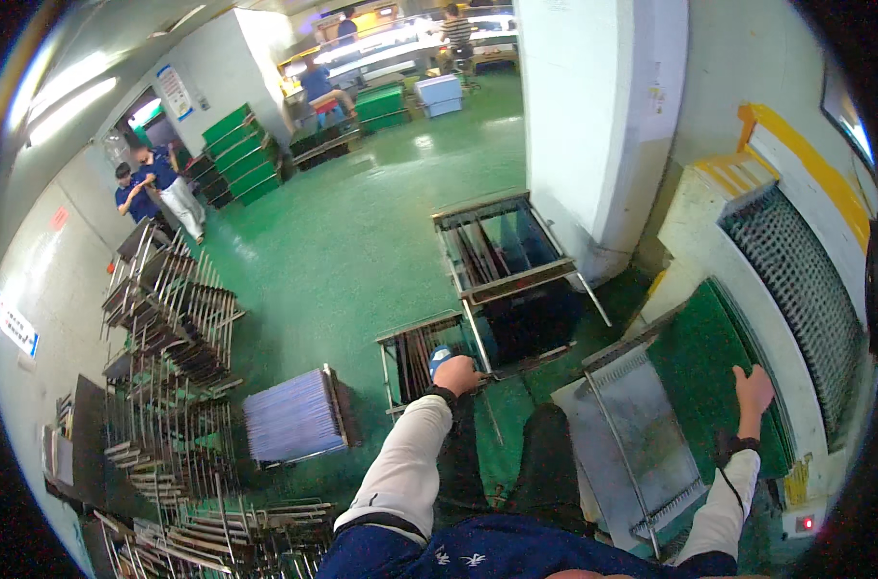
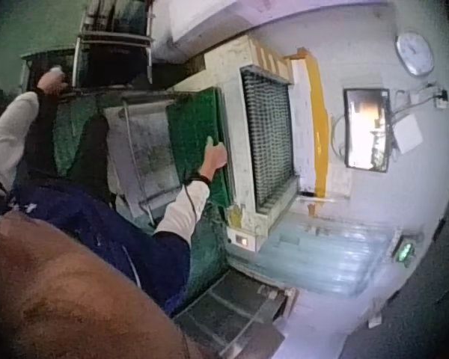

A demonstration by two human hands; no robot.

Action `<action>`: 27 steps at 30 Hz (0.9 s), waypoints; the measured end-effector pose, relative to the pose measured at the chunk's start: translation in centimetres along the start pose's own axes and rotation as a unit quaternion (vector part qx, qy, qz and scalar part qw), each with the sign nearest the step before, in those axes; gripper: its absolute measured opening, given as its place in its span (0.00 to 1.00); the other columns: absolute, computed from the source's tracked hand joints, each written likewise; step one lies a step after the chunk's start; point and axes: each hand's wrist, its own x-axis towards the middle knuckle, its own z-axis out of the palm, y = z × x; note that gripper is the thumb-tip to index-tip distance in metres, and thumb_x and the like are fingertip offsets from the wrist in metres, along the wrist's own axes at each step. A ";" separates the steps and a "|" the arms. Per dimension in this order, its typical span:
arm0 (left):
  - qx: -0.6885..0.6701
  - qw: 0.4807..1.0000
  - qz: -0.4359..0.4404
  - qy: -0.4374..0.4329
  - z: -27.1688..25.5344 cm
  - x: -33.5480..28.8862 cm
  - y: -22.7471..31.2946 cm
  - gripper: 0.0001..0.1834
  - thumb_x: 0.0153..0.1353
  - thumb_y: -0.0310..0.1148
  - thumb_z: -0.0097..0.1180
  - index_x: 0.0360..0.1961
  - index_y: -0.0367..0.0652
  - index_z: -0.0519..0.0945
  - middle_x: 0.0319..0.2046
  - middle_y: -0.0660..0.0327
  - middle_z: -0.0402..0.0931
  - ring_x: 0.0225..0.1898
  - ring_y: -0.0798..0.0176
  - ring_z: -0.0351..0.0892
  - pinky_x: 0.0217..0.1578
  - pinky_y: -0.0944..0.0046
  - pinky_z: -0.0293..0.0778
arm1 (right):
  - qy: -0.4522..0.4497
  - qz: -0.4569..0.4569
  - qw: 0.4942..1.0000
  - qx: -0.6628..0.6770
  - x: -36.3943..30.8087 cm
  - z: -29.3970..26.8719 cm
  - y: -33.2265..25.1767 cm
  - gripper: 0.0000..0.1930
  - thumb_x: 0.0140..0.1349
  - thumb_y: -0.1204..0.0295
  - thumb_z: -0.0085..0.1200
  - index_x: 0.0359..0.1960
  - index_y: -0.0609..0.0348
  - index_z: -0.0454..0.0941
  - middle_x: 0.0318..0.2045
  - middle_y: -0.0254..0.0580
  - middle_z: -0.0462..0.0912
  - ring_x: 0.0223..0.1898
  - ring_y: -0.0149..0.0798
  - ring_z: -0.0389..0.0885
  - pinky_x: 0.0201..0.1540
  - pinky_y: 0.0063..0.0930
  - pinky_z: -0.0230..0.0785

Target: Loading and unloading circuit board panels into a processing machine and placing them in storage racks.

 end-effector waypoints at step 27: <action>-0.040 0.997 0.000 0.059 2.4 1.7 0.2 0.18 0.47 0.44 0.61 0.25 0.36 0.82 0.28 0.45 0.80 0.32 0.41 0.80 0.35 0.46 0.76 | -0.070 -0.030 0.997 -0.027 5.3 7.7 7.6 0.30 0.62 0.60 0.54 0.62 0.64 0.65 0.61 0.54 0.69 0.62 0.52 0.66 0.63 0.41 0.59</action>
